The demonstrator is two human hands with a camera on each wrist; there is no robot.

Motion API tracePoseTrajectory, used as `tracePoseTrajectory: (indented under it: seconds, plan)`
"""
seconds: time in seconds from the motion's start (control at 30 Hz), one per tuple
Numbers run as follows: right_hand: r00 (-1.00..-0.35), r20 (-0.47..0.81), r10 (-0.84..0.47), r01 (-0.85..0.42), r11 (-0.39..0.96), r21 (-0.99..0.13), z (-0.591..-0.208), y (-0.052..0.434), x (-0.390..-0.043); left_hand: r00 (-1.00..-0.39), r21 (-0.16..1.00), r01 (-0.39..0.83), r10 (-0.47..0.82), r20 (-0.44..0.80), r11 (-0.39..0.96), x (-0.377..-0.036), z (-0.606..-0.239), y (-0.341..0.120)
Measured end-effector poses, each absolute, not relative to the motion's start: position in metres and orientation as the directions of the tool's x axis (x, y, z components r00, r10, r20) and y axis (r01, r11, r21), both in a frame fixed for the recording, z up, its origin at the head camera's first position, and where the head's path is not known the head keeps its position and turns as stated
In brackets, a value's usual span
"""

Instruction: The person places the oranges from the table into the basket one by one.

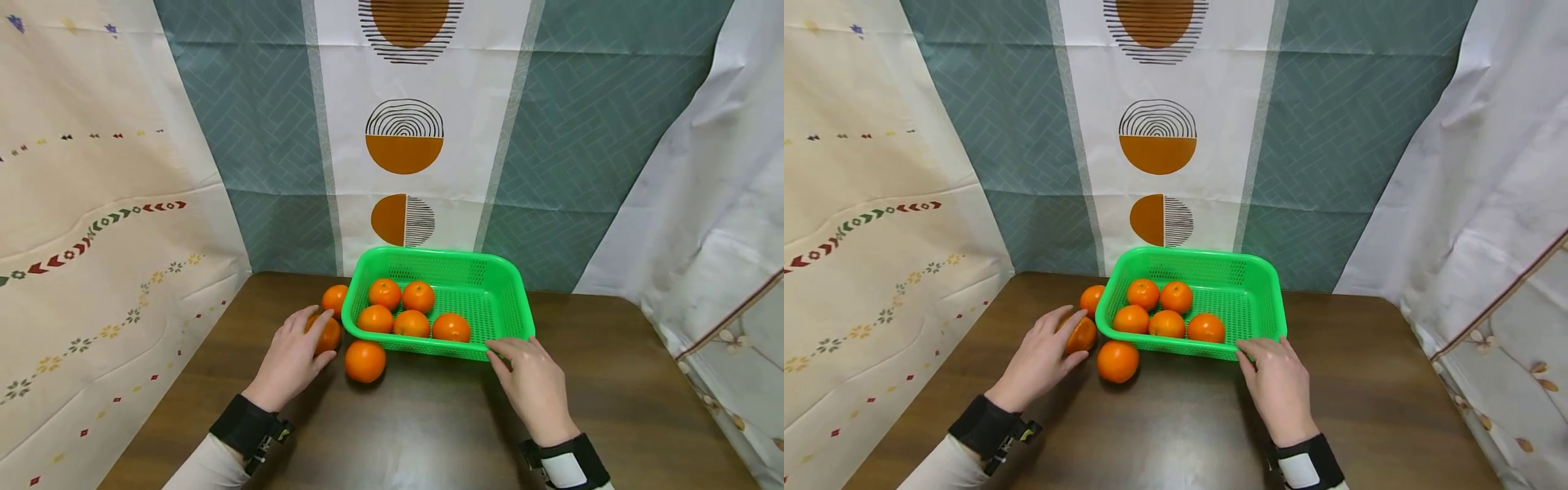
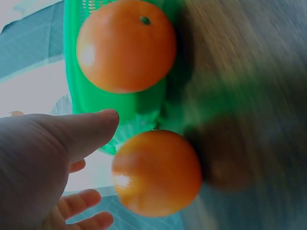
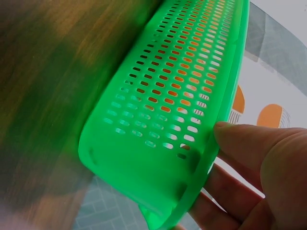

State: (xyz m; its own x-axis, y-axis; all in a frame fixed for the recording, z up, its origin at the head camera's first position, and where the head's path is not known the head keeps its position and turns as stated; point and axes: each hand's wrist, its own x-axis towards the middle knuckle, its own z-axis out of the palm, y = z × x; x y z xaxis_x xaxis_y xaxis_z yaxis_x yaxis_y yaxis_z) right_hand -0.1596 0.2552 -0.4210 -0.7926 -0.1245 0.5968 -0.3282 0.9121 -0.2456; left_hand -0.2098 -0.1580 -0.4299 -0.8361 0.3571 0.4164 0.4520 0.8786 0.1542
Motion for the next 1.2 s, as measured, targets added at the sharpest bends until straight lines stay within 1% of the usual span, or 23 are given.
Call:
tracePoseTrajectory:
  seconds: [0.17,0.37,0.63,0.87,1.07,1.2]
  plan:
    - [-0.797,0.593,-0.117,-0.32,0.914,-0.25,-0.423,0.255,-0.16,-0.872,0.198,0.41,0.32,0.37,0.89,-0.216,-0.435,-0.161]
    - [-0.797,0.594,-0.111,-0.316,0.914,-0.253,-0.422,0.256,-0.161,-0.895,0.246,0.39,0.303,0.328,0.887,-0.223,-0.438,-0.161]
    - [-0.799,0.59,-0.116,-0.316,0.915,-0.249,-0.423,0.257,-0.16,-0.888,0.254,0.409,0.319,0.33,0.876,-0.226,-0.446,-0.162]
    - [-0.795,0.596,-0.113,-0.318,0.914,-0.252,-0.424,0.257,-0.16,-0.898,0.243,0.394,0.315,0.308,0.886,-0.227,-0.448,-0.161]
    - [-0.792,0.601,-0.108,-0.315,0.915,-0.252,-0.424,0.257,-0.159,-0.881,0.237,0.412,0.317,0.351,0.88,-0.228,-0.45,-0.16]
    - [-0.793,0.6,-0.108,-0.314,0.916,-0.25,-0.425,0.257,-0.159,-0.883,0.239,0.409,0.316,0.349,0.881,-0.228,-0.45,-0.161]
